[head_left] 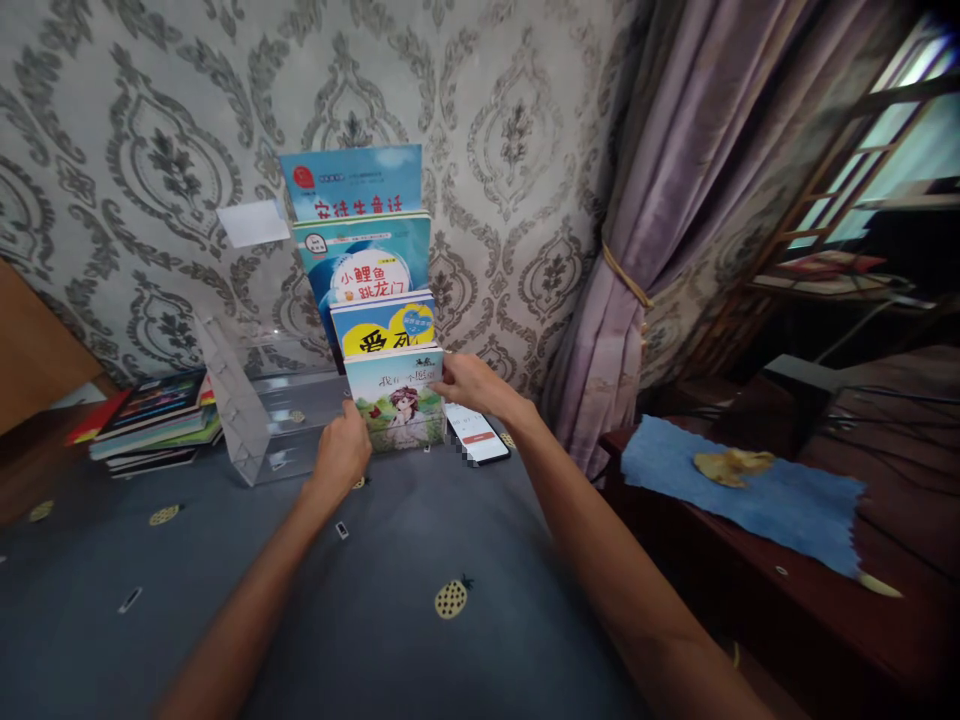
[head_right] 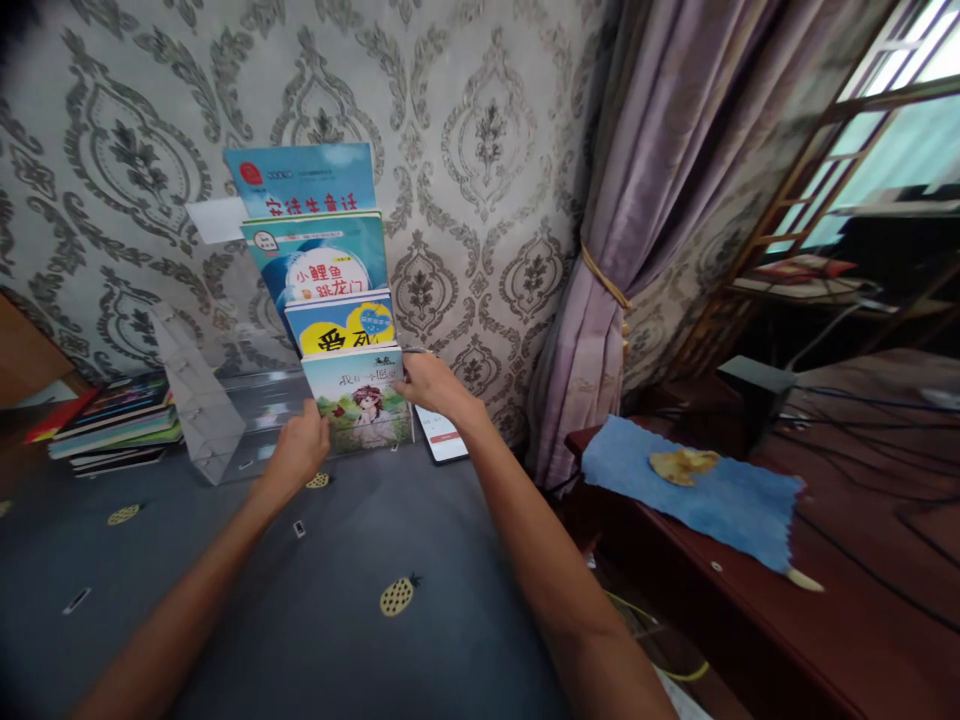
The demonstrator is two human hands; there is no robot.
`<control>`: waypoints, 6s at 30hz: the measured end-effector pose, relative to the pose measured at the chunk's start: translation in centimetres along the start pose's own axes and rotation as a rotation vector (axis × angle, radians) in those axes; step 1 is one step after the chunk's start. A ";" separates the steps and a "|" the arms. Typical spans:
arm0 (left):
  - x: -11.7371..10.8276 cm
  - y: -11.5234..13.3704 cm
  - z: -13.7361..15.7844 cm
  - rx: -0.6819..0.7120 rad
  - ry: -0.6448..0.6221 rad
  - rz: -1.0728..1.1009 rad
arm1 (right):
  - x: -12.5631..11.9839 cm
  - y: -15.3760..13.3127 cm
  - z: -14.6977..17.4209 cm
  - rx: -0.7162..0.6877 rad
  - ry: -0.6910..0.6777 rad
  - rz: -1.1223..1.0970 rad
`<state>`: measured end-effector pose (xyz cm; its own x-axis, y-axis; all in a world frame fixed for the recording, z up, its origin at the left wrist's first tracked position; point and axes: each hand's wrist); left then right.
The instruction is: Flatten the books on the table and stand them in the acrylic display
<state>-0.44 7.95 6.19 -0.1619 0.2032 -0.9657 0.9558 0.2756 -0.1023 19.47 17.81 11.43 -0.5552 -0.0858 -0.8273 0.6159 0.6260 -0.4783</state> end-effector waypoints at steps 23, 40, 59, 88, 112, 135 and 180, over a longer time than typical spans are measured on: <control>0.8 0.0 0.1 0.002 0.050 -0.030 | -0.1 0.1 -0.1 -0.005 0.009 -0.044; 0.7 0.0 0.1 -0.010 0.036 -0.039 | 0.1 0.2 -0.1 -0.008 0.021 -0.019; 0.6 -0.1 0.1 -0.006 0.005 -0.048 | -0.1 -0.1 0.0 0.040 0.007 -0.027; 2.2 -2.8 0.7 0.127 0.042 0.139 | 8.5 0.0 8.9 0.120 0.203 -0.214; 8.8 -3.1 5.5 0.504 0.436 0.146 | 11.9 0.4 12.4 -0.109 0.007 -0.415; 8.4 -3.1 5.5 0.520 0.268 0.123 | 11.3 0.1 12.3 -0.028 -0.029 -0.383; -0.9 -25.7 -2.9 -0.476 0.244 -0.023 | 11.5 -1.5 12.8 -0.014 -0.184 -0.354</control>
<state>-25.58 3.36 10.35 -0.2875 0.3890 -0.8752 0.7437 0.6665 0.0519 19.26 5.95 -1.14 -0.6213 -0.4349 -0.6518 0.3960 0.5435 -0.7401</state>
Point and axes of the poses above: each hand's wrist, its own z-axis away from the middle knuckle, its own x-axis out of the palm, y = z × x, and after that the axes turned 12 degrees about -z, right-handed
